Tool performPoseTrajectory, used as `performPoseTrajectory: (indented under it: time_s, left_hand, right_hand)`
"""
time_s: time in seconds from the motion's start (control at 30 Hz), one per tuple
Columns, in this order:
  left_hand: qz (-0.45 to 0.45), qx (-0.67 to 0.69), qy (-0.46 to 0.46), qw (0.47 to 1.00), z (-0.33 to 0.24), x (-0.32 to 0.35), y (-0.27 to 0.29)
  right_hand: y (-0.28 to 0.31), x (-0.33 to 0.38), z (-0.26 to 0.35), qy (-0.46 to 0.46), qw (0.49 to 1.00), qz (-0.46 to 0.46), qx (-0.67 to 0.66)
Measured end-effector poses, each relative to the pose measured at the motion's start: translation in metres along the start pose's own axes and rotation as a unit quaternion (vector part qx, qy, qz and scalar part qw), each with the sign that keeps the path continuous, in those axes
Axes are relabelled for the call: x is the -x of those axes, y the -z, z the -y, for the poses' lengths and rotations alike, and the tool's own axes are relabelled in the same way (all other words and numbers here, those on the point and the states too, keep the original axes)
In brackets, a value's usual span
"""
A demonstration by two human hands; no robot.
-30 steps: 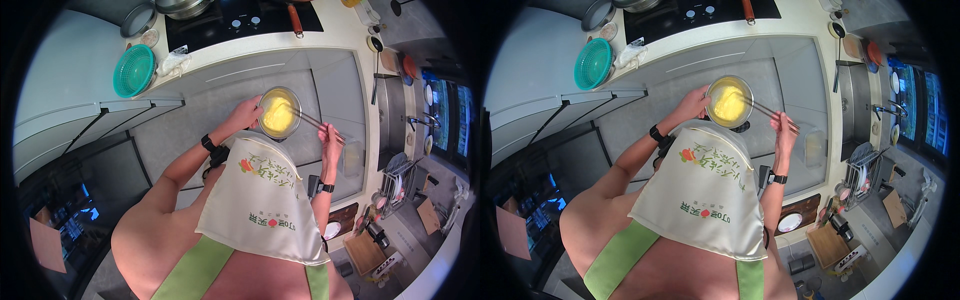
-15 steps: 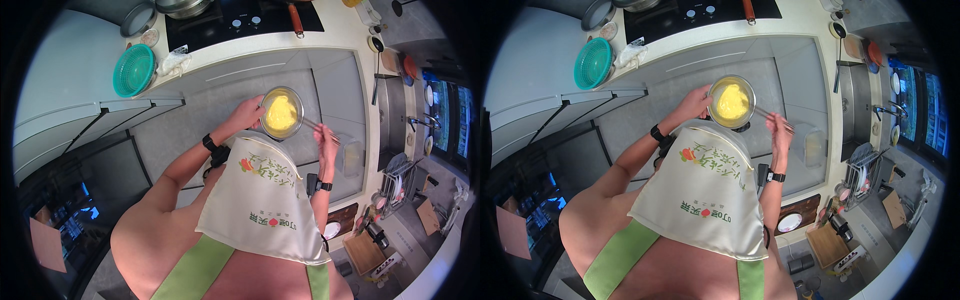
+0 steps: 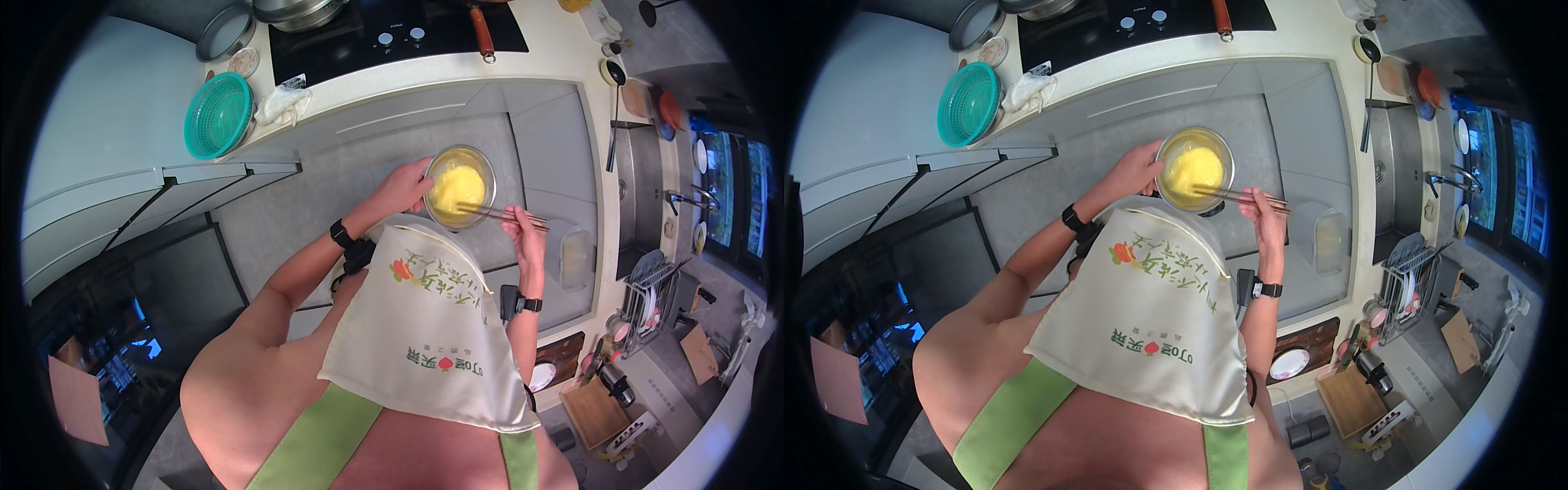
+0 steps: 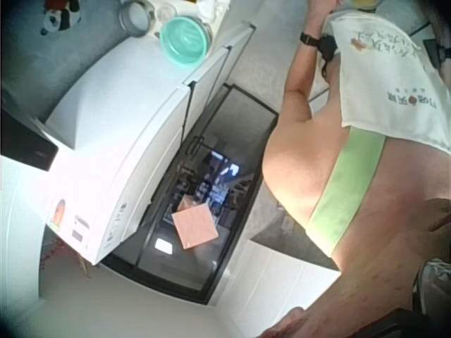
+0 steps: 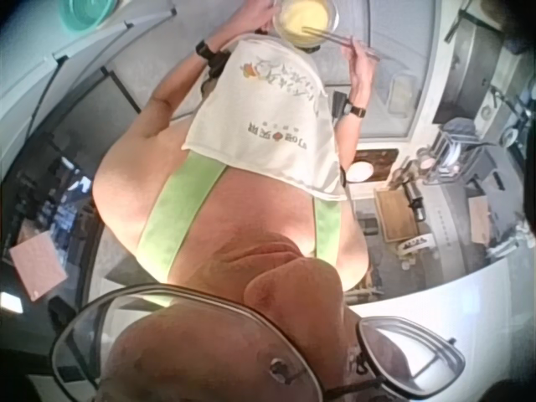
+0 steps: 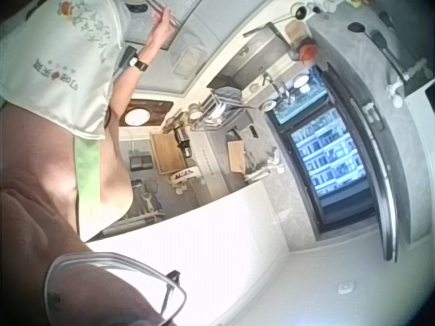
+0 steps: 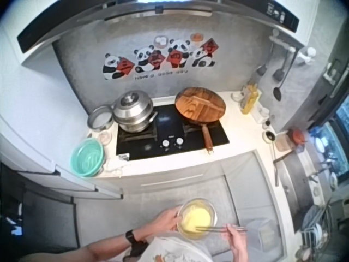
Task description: The person adds water to a simmering tomato-based dish in a wok, then whisks eggs in a metal bowl with chopsticks and pours the beaten eggs into the wok. The person uses a small white bowl to fetch water from the sink and chopsticks to whisk the eggs.
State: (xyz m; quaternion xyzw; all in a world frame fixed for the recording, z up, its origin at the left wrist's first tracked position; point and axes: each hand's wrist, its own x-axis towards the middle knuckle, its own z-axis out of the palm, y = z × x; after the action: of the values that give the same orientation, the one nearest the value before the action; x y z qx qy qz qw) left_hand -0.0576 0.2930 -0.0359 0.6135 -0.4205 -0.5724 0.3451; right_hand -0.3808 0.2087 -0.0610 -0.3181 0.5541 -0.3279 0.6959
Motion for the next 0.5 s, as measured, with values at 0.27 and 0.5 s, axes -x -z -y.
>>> performPoseTrajectory:
  time_s: [0.27, 0.5]
  left_hand:
    - [-0.021, 0.001, 0.006, 1.000, 0.0074, 0.0006, -0.0012]
    - [-0.029, -0.009, -0.008, 1.000, 0.0080, 0.0001, -0.0012]
  right_hand:
    - [0.0031, 0.0105, 0.0014, -0.006, 0.999, -0.029, 0.043]
    - [0.0011, 0.0095, -0.0028, 0.018, 0.999, -0.039, 0.002]
